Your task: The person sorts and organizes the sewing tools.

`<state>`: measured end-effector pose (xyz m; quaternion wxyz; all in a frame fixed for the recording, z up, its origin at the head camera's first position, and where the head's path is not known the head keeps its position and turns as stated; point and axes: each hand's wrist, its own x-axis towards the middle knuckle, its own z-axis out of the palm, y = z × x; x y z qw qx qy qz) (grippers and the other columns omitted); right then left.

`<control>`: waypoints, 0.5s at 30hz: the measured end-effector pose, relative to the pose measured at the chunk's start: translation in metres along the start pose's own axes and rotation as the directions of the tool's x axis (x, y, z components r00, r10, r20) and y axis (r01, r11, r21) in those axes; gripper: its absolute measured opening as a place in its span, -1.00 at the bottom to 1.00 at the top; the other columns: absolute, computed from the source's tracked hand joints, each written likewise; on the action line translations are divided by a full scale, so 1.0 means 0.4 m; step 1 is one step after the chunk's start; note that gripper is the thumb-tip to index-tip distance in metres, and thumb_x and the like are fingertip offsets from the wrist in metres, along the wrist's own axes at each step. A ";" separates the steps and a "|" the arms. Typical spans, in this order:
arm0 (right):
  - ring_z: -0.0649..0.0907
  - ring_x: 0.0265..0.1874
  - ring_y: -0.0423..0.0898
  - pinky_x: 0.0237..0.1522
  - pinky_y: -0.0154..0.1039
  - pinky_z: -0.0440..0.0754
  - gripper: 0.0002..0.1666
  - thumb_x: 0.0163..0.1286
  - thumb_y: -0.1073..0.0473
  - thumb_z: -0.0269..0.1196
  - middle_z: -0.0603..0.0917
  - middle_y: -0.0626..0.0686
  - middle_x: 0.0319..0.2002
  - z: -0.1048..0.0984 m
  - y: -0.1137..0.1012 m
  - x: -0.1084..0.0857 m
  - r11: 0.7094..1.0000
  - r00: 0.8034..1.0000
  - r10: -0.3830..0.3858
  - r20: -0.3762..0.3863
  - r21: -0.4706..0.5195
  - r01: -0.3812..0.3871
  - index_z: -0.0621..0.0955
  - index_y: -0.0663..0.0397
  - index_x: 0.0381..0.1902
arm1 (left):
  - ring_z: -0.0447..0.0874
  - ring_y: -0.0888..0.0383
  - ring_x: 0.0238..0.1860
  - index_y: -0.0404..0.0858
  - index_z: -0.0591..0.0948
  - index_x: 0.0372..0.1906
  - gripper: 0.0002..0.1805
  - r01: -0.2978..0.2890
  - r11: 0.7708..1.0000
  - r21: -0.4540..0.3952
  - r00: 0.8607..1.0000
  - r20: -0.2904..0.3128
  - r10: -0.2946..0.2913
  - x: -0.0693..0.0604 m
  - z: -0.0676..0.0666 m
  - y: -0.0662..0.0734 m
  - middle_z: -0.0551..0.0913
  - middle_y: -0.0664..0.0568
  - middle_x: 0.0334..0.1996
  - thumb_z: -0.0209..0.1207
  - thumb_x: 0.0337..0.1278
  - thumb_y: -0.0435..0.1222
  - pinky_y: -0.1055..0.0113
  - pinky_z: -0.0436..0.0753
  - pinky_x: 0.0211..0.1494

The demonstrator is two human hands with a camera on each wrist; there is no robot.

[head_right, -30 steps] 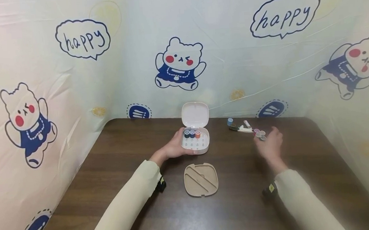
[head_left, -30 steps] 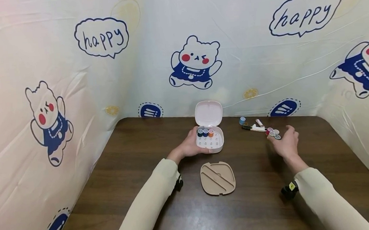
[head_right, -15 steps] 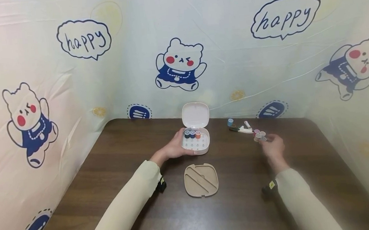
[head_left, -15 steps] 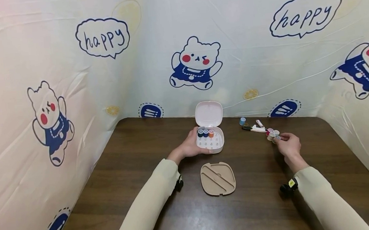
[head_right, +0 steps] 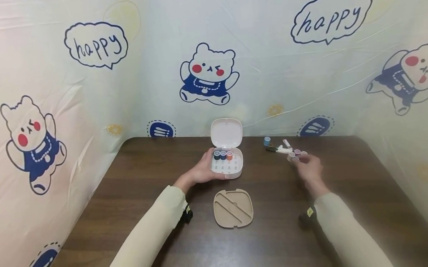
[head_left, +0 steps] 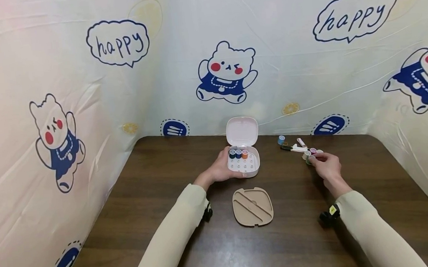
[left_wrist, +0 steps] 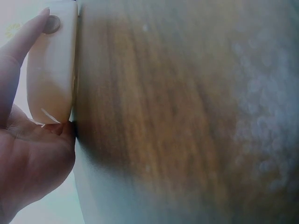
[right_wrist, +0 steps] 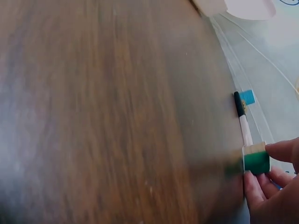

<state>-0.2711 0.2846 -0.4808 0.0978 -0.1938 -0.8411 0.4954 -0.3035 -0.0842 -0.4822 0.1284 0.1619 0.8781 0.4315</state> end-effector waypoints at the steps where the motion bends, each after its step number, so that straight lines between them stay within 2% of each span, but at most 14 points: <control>1: 0.50 -0.30 -0.29 -0.34 -0.50 0.47 -0.60 0.41 0.17 0.35 0.67 -0.16 -0.35 0.004 -0.001 0.002 1.000 1.000 -0.006 0.010 0.008 0.005 0.67 0.32 0.09 | 0.24 -0.06 0.39 -0.17 -0.09 0.62 0.37 -0.001 1.000 0.000 1.000 0.000 0.001 0.001 0.000 0.000 0.15 -0.18 0.46 0.60 -0.18 0.04 0.03 0.26 0.48; 3: 0.50 -0.31 -0.34 -0.33 -0.52 0.49 -0.61 0.42 0.18 0.34 0.67 -0.14 -0.32 0.013 -0.003 0.004 0.999 0.999 -0.017 0.033 0.035 0.016 0.67 0.35 0.10 | 0.26 -0.07 0.39 -0.18 -0.07 0.62 0.38 -0.007 1.000 -0.004 1.000 -0.007 0.007 0.001 -0.001 -0.001 0.16 -0.18 0.45 0.61 -0.19 0.03 0.03 0.27 0.47; 6: 0.51 -0.32 -0.42 -0.29 -0.54 0.54 -0.58 0.46 0.22 0.31 0.66 0.00 -0.14 0.026 -0.006 0.006 0.993 0.995 -0.031 0.090 0.114 0.020 0.62 0.42 0.16 | 0.26 -0.07 0.38 -0.19 -0.05 0.61 0.38 -0.010 1.000 -0.005 1.000 -0.008 0.010 0.000 -0.001 -0.003 0.17 -0.19 0.44 0.62 -0.21 0.04 0.04 0.27 0.48; 10: 0.56 -0.34 -0.47 -0.18 -0.52 0.61 -0.52 0.50 0.27 0.25 0.50 0.18 0.13 0.042 -0.013 0.003 0.969 0.985 -0.036 0.168 0.248 -0.007 0.53 0.53 0.24 | 0.27 -0.06 0.38 -0.20 -0.05 0.61 0.38 -0.007 1.000 -0.002 1.000 -0.005 0.007 -0.001 0.000 -0.004 0.18 -0.18 0.44 0.62 -0.21 0.05 0.04 0.27 0.47; 15: 0.64 -0.30 -0.42 -0.10 -0.45 0.65 -0.49 0.51 0.34 0.21 0.42 0.20 0.14 0.059 -0.034 -0.006 0.934 0.972 -0.073 0.224 0.357 -0.012 0.45 0.64 0.27 | 0.26 -0.05 0.38 -0.19 -0.08 0.61 0.37 0.003 1.000 -0.001 1.000 0.000 -0.003 -0.003 -0.002 0.002 0.16 -0.18 0.45 0.61 -0.19 0.02 0.03 0.28 0.47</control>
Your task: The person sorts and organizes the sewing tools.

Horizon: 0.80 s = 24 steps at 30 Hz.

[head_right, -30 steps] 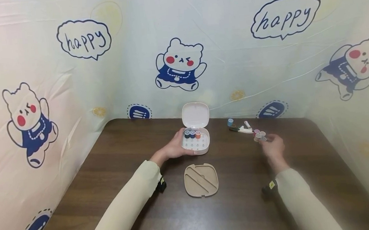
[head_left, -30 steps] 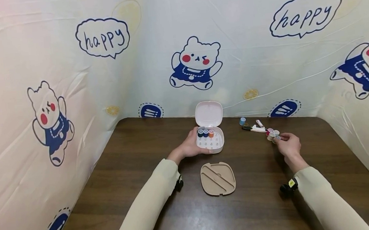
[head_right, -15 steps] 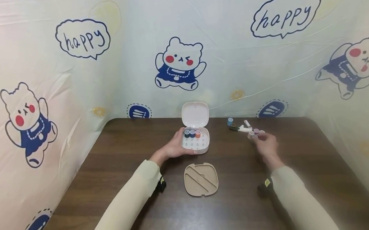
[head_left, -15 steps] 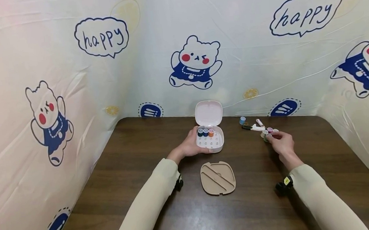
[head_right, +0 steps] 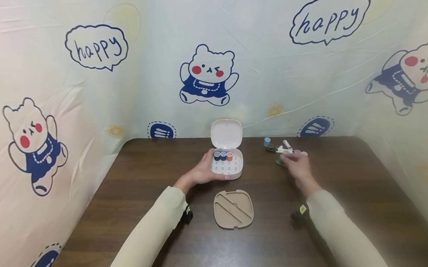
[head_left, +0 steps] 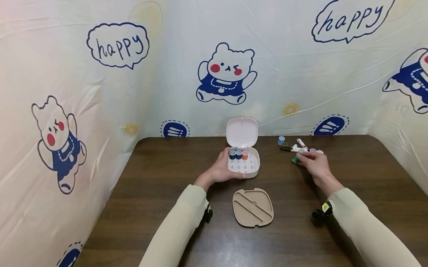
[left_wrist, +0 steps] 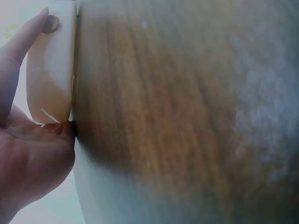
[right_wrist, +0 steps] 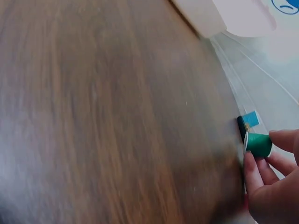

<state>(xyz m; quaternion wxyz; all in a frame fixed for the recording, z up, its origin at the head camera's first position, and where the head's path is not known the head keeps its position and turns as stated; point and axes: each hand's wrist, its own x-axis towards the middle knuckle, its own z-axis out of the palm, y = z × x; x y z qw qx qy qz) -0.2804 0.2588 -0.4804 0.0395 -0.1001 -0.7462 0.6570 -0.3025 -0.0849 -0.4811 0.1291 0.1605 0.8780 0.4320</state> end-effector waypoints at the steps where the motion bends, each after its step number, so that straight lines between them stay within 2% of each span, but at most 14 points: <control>1: 0.64 -0.29 -0.40 -0.10 -0.45 0.65 -0.48 0.51 0.35 0.21 0.41 0.20 0.13 0.005 -0.003 0.000 1.000 1.000 -0.008 0.015 0.015 0.007 0.44 0.65 0.28 | 0.26 -0.05 0.38 -0.19 -0.07 0.61 0.37 0.002 1.000 -0.002 1.000 -0.001 -0.002 0.000 -0.001 0.000 0.16 -0.17 0.45 0.61 -0.18 0.02 0.03 0.28 0.47; 6: 0.66 -0.27 -0.38 -0.12 -0.48 0.64 -0.48 0.52 0.34 0.21 0.47 0.15 0.06 0.032 -0.016 -0.001 0.999 0.996 -0.036 0.077 0.033 0.034 0.43 0.63 0.29 | 0.26 -0.06 0.38 -0.18 -0.07 0.61 0.36 0.012 1.000 -0.002 1.000 -0.005 -0.012 0.000 -0.002 0.002 0.15 -0.18 0.45 0.60 -0.18 0.03 0.03 0.26 0.48; 10: 0.68 -0.28 -0.36 -0.09 -0.44 0.64 -0.47 0.52 0.26 0.24 0.61 0.00 -0.10 0.055 -0.024 -0.004 0.999 0.992 -0.042 0.116 0.008 0.041 0.47 0.58 0.28 | 0.25 -0.04 0.38 -0.17 -0.09 0.61 0.35 0.017 1.000 0.007 1.000 0.003 -0.017 -0.001 0.001 0.000 0.14 -0.18 0.45 0.58 -0.15 0.05 0.04 0.25 0.48; 14: 0.69 -0.27 -0.34 -0.06 -0.42 0.64 -0.49 0.53 0.22 0.24 0.65 -0.10 -0.18 0.077 -0.033 -0.010 0.999 0.989 -0.039 0.146 -0.005 0.040 0.51 0.52 0.27 | 0.27 -0.07 0.37 -0.20 -0.08 0.61 0.36 0.000 1.000 -0.019 1.000 -0.003 0.000 -0.008 0.003 0.002 0.15 -0.20 0.45 0.60 -0.16 0.00 0.02 0.27 0.47; 20: 0.70 -0.25 -0.31 -0.06 -0.44 0.63 -0.50 0.53 0.23 0.25 0.68 0.07 -0.06 0.110 -0.042 -0.015 0.998 0.982 -0.059 0.177 0.009 0.059 0.53 0.50 0.26 | 0.27 -0.06 0.37 -0.21 -0.08 0.61 0.35 -0.003 1.000 -0.007 1.000 -0.002 0.003 -0.002 0.005 -0.001 0.16 -0.20 0.44 0.60 -0.16 -0.01 0.02 0.28 0.47; 24: 0.71 -0.23 -0.26 0.08 -0.26 0.64 -0.53 0.52 0.26 0.24 0.66 0.25 0.03 0.130 -0.065 -0.023 0.999 0.977 -0.054 0.208 0.018 0.051 0.53 0.53 0.24 | 0.26 -0.02 0.37 -0.16 -0.08 0.61 0.37 0.015 1.000 0.015 1.000 0.008 -0.015 0.013 0.005 -0.013 0.17 -0.15 0.43 0.60 -0.19 0.04 0.05 0.28 0.46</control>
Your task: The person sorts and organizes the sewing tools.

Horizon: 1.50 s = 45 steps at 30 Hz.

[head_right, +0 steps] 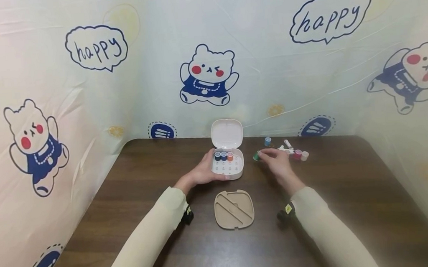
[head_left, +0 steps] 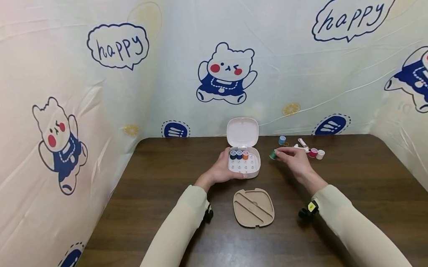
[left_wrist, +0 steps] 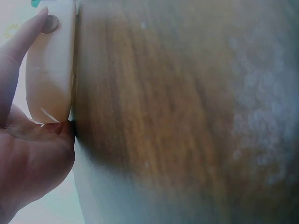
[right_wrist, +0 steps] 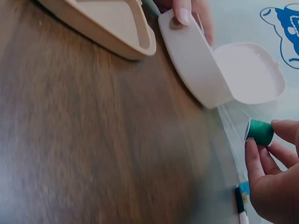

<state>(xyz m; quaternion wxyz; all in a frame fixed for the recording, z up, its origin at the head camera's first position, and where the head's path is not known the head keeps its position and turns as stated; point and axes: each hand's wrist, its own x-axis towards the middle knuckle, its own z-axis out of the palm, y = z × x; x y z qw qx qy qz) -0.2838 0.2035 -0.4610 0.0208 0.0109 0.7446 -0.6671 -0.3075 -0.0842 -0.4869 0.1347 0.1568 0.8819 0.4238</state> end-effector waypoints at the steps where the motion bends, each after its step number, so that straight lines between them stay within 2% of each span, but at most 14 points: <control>1: 0.71 -0.23 -0.26 0.09 -0.25 0.64 -0.53 0.52 0.25 0.24 0.65 0.24 0.03 0.004 -0.002 0.001 1.000 1.000 0.005 0.004 -0.008 -0.005 0.53 0.51 0.24 | 0.26 -0.03 0.37 -0.16 -0.07 0.61 0.38 -0.001 1.000 -0.003 1.000 0.000 0.001 0.000 -0.001 0.001 0.18 -0.16 0.43 0.61 -0.21 0.04 0.04 0.28 0.46; 3: 0.71 -0.21 -0.24 0.13 -0.20 0.63 -0.53 0.53 0.24 0.24 0.66 0.24 0.04 0.014 -0.003 0.003 1.000 1.000 0.012 0.009 -0.017 -0.012 0.54 0.50 0.24 | 0.26 -0.02 0.37 -0.15 -0.08 0.61 0.39 0.003 1.000 0.002 1.000 0.002 -0.003 0.004 0.000 -0.004 0.17 -0.15 0.43 0.61 -0.22 0.05 0.05 0.28 0.46; 7: 0.71 -0.17 -0.23 0.11 -0.27 0.62 -0.51 0.53 0.17 0.25 0.66 0.15 0.03 0.030 0.010 0.015 0.999 1.000 0.018 0.021 -0.043 -0.017 0.56 0.43 0.25 | 0.25 -0.03 0.38 -0.12 -0.09 0.62 0.41 0.011 1.000 -0.006 1.000 0.004 -0.011 0.011 0.001 -0.009 0.16 -0.15 0.45 0.62 -0.25 0.06 0.04 0.27 0.47; 14: 0.71 -0.10 -0.15 0.18 -0.16 0.60 -0.53 0.55 0.17 0.23 0.61 0.32 0.13 0.070 0.005 0.025 0.999 0.998 0.012 0.057 -0.041 -0.009 0.56 0.43 0.24 | 0.25 -0.03 0.37 -0.09 -0.09 0.62 0.43 0.023 1.000 -0.014 1.000 0.018 -0.023 0.019 0.000 -0.015 0.16 -0.14 0.44 0.63 -0.28 0.08 0.02 0.27 0.47; 18: 0.73 -0.12 -0.13 0.20 -0.07 0.59 -0.56 0.54 0.19 0.25 0.65 0.30 0.08 0.098 -0.002 0.029 0.999 0.998 0.002 0.057 -0.037 0.000 0.59 0.42 0.21 | 0.25 -0.01 0.38 -0.05 -0.13 0.63 0.44 0.049 0.999 -0.018 0.998 0.027 -0.049 0.014 -0.004 -0.007 0.14 -0.11 0.47 0.61 -0.26 0.10 0.03 0.26 0.48; 21: 0.73 -0.11 -0.06 0.22 0.00 0.57 -0.59 0.51 0.21 0.27 0.67 0.30 0.04 0.118 -0.009 0.032 0.999 0.998 -0.015 0.059 -0.051 0.018 0.62 0.41 0.17 | 0.25 0.00 0.37 -0.06 -0.12 0.63 0.41 0.039 0.999 -0.011 0.999 0.023 -0.039 0.008 -0.006 -0.003 0.14 -0.11 0.46 0.61 -0.21 0.08 0.04 0.27 0.47; 25: 0.65 -0.06 0.02 0.19 0.04 0.56 -0.62 0.50 0.18 0.29 0.67 0.28 0.05 0.138 -0.023 0.031 0.991 0.998 -0.027 0.062 -0.130 0.035 0.65 0.33 0.15 | 0.28 -0.02 0.34 -0.15 -0.08 0.61 0.35 -0.001 1.000 -0.014 1.000 0.011 0.001 -0.003 -0.006 0.005 0.17 -0.15 0.43 0.59 -0.15 0.03 0.02 0.29 0.45; 28: 0.59 -0.01 0.06 0.12 -0.01 0.56 -0.64 0.51 0.16 0.28 0.66 0.24 0.07 0.148 -0.032 0.029 0.977 0.997 -0.037 0.063 -0.209 0.049 0.67 0.25 0.14 | 0.29 -0.04 0.33 -0.17 -0.07 0.61 0.33 -0.019 0.999 -0.030 1.000 0.006 0.019 -0.012 -0.007 0.011 0.18 -0.16 0.42 0.59 -0.14 0.02 0.00 0.30 0.45; 31: 0.59 0.00 0.07 0.06 -0.07 0.58 -0.66 0.52 0.14 0.27 0.68 0.22 0.06 0.153 -0.034 0.034 0.949 0.995 -0.074 0.065 -0.302 0.091 0.69 0.21 0.13 | 0.28 -0.05 0.34 -0.17 -0.07 0.61 0.34 -0.024 0.999 -0.035 1.000 0.005 0.025 -0.015 -0.009 0.014 0.18 -0.16 0.42 0.59 -0.13 0.02 -0.02 0.30 0.45; 36: 0.65 -0.05 0.09 0.01 -0.01 0.64 -0.70 0.48 0.18 0.30 0.73 0.20 -0.04 0.157 -0.036 0.049 0.884 0.985 -0.161 0.055 -0.436 0.169 0.71 0.22 0.07 | 0.27 -0.04 0.35 -0.12 -0.10 0.62 0.35 -0.010 1.000 -0.026 1.000 0.014 0.011 -0.013 -0.007 0.011 0.17 -0.15 0.43 0.58 -0.12 0.04 -0.02 0.29 0.46; 40: 0.68 -0.12 0.08 -0.03 0.01 0.67 -0.73 0.46 0.24 0.31 0.75 0.21 -0.10 0.164 -0.038 0.062 0.821 0.970 -0.233 0.068 -0.521 0.234 0.72 0.27 0.03 | 0.28 -0.03 0.35 -0.12 -0.08 0.61 0.34 -0.015 1.000 -0.008 1.000 0.014 0.015 -0.010 -0.006 0.008 0.18 -0.15 0.43 0.58 -0.13 0.06 0.00 0.29 0.45; 45: 0.69 -0.14 0.06 -0.07 -0.03 0.70 -0.75 0.44 0.29 0.32 0.73 0.21 -0.11 0.182 -0.039 0.066 0.724 0.946 -0.297 0.132 -0.615 0.314 0.72 0.29 0.02 | 0.29 -0.03 0.33 -0.14 -0.04 0.59 0.32 -0.036 0.999 0.001 0.999 0.006 0.036 -0.006 -0.004 0.004 0.20 -0.17 0.40 0.59 -0.16 0.05 0.02 0.31 0.43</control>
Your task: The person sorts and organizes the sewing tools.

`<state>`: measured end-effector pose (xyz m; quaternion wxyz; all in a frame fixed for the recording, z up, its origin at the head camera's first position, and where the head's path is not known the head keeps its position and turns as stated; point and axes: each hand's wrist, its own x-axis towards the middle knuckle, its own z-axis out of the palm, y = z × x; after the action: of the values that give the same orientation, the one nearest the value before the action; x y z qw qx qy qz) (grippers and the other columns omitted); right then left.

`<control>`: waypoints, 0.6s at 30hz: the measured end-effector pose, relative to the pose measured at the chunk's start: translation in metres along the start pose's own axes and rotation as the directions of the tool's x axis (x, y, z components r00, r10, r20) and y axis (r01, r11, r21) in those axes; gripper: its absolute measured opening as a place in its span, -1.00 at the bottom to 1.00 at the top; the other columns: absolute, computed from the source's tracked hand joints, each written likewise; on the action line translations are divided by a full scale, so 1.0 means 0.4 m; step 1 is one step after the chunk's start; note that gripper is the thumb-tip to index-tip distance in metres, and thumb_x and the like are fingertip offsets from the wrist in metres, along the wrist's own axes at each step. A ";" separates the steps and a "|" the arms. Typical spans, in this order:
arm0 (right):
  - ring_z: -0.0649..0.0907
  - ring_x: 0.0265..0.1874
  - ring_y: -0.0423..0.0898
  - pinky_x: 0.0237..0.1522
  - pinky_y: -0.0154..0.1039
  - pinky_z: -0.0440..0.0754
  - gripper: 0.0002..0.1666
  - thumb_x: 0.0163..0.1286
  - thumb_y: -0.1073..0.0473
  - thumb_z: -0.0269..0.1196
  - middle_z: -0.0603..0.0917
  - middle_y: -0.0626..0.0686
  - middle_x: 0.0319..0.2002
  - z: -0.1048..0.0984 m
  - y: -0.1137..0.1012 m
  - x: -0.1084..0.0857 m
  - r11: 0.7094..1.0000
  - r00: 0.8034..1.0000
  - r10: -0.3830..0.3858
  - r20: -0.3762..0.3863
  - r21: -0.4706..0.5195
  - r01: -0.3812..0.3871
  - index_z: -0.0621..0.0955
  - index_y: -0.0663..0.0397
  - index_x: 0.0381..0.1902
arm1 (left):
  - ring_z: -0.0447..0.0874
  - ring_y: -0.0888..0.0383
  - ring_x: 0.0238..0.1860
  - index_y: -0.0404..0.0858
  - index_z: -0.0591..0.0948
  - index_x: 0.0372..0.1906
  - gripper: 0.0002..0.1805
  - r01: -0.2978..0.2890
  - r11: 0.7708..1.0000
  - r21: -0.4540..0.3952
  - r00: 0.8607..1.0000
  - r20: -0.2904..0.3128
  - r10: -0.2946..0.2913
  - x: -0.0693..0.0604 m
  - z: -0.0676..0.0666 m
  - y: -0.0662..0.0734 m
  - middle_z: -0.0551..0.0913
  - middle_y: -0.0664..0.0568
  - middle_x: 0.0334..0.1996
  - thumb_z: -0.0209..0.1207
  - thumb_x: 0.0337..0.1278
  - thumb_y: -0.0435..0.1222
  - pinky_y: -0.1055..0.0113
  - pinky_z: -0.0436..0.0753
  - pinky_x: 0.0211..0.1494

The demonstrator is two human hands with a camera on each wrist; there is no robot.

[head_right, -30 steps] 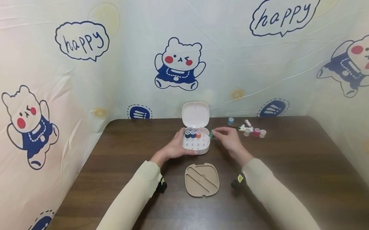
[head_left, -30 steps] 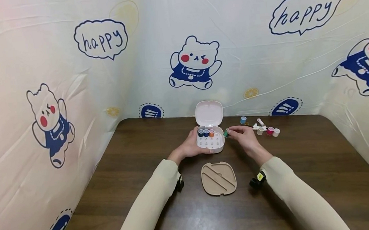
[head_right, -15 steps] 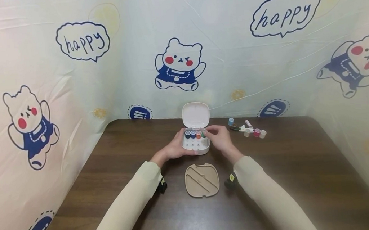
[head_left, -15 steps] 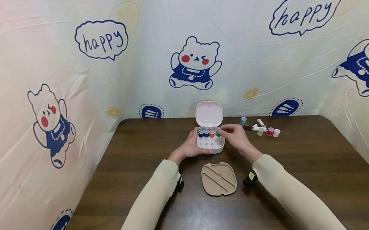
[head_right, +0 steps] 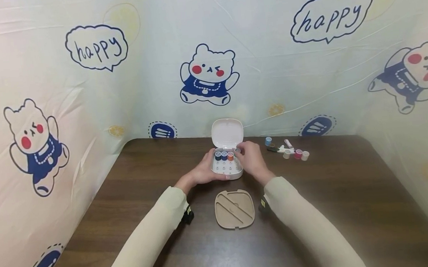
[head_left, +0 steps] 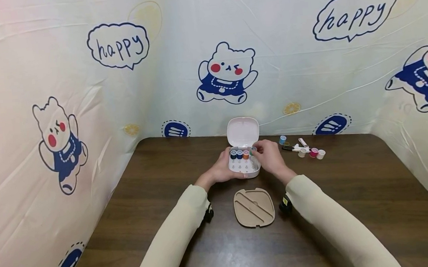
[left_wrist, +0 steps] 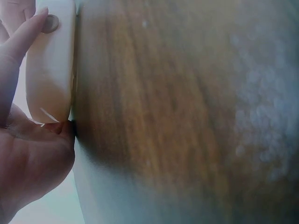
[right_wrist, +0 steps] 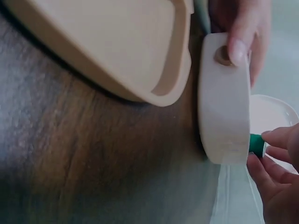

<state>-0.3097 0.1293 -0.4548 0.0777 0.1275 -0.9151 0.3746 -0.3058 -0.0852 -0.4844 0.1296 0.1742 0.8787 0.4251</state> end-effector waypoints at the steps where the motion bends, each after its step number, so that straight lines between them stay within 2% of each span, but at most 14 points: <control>1: 0.69 -0.14 0.06 -0.08 -0.03 0.70 -0.75 0.44 0.30 0.32 0.72 0.21 -0.10 0.002 -0.003 0.000 1.000 1.000 -0.010 0.006 -0.026 0.010 0.72 0.28 0.02 | 0.29 -0.02 0.33 -0.13 -0.04 0.59 0.32 0.000 1.000 -0.001 1.000 0.000 0.000 0.002 0.001 -0.002 0.20 -0.16 0.40 0.59 -0.16 0.06 0.03 0.32 0.43; 8: 0.62 -0.16 0.04 -0.09 -0.05 0.69 -0.76 0.43 0.29 0.32 0.67 0.17 -0.09 0.006 -0.017 -0.004 0.988 0.999 -0.007 0.032 -0.154 0.012 0.73 0.26 0.01 | 0.30 0.04 0.29 -0.09 -0.04 0.60 0.35 0.006 1.000 -0.019 1.000 0.007 -0.006 0.022 0.011 -0.027 0.22 -0.12 0.38 0.62 -0.23 0.04 0.07 0.34 0.41; 13: 0.64 -0.19 0.03 -0.13 -0.06 0.67 -0.77 0.43 0.29 0.32 0.71 0.18 -0.10 0.003 -0.013 0.000 0.986 1.000 -0.014 0.017 -0.165 0.017 0.74 0.26 -0.01 | 0.31 0.06 0.28 -0.05 -0.03 0.59 0.39 0.019 0.999 -0.032 1.000 0.001 -0.019 0.029 0.010 -0.034 0.23 -0.08 0.37 0.65 -0.31 0.06 0.10 0.34 0.40; 18: 0.66 -0.19 0.04 -0.12 -0.05 0.70 -0.76 0.42 0.30 0.32 0.72 0.18 -0.11 0.000 -0.012 0.005 0.987 1.000 0.006 0.011 -0.164 -0.004 0.74 0.27 0.00 | 0.30 0.07 0.30 -0.06 -0.03 0.59 0.38 0.026 0.999 -0.021 1.000 0.002 -0.026 0.026 0.007 -0.029 0.23 -0.08 0.38 0.64 -0.28 0.08 0.11 0.33 0.41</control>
<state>-0.3101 0.1257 -0.4513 0.0818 0.1207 -0.9434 0.2977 -0.3164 -0.0855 -0.4962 0.1375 0.1616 0.8763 0.4325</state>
